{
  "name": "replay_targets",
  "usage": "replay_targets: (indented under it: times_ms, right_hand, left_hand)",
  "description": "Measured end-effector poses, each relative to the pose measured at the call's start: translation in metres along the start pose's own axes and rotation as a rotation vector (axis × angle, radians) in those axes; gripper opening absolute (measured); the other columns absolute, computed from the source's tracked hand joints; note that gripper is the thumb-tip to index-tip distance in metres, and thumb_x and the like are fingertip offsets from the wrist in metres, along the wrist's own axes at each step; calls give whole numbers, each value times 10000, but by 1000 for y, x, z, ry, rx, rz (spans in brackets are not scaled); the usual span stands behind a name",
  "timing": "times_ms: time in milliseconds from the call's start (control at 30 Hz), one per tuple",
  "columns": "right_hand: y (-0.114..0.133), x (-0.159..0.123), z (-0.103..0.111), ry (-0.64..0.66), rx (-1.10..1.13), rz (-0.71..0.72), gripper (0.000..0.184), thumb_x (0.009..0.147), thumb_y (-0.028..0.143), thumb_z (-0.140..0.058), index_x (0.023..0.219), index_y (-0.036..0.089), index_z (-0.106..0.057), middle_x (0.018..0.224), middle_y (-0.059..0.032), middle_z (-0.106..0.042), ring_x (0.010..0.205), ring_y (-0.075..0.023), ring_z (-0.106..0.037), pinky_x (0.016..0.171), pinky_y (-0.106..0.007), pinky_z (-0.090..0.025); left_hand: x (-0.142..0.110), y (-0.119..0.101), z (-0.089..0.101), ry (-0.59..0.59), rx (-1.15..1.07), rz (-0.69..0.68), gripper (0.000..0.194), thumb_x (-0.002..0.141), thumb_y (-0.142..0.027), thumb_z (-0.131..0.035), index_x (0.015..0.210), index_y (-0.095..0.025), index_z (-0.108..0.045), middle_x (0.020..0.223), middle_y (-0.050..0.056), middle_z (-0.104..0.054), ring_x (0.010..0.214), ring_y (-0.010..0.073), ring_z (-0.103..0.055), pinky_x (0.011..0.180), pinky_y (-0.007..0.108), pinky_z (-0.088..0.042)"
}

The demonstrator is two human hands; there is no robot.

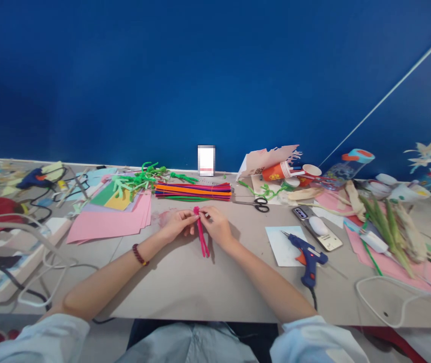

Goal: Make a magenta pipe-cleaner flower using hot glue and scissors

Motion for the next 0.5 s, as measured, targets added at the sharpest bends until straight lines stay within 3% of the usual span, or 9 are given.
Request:
replay_targets:
  times_ms: [233, 500]
  right_hand:
    - [-1, -1, 1, -3, -24, -28, 124, 827, 213, -505, 842, 207, -627, 867, -66, -665, 784, -181, -620, 700, -308, -509]
    - [-32, -1, -8, -22, 374, -341, 146, 812, 271, -523, 913, 202, -602, 871, -33, -649, 782, -153, -620, 726, -285, -506]
  left_hand:
    - [-1, -1, -3, -10, -10, -18, 403, 673, -537, -663, 662, -148, -560, 441, -4, -578, 333, 59, -417, 367, 186, -258]
    - [0, 0, -1, -62, -8, -44, 377, 679, -507, -672, 689, -148, -554, 422, -29, -548, 318, 48, -385, 359, 182, -228]
Point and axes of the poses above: each hand's wrist, its own x-axis towards the middle knuckle, its own z-axis out of the back of the hand, y = z × x, the point moved 9 cm from there along x, towards the middle knuckle
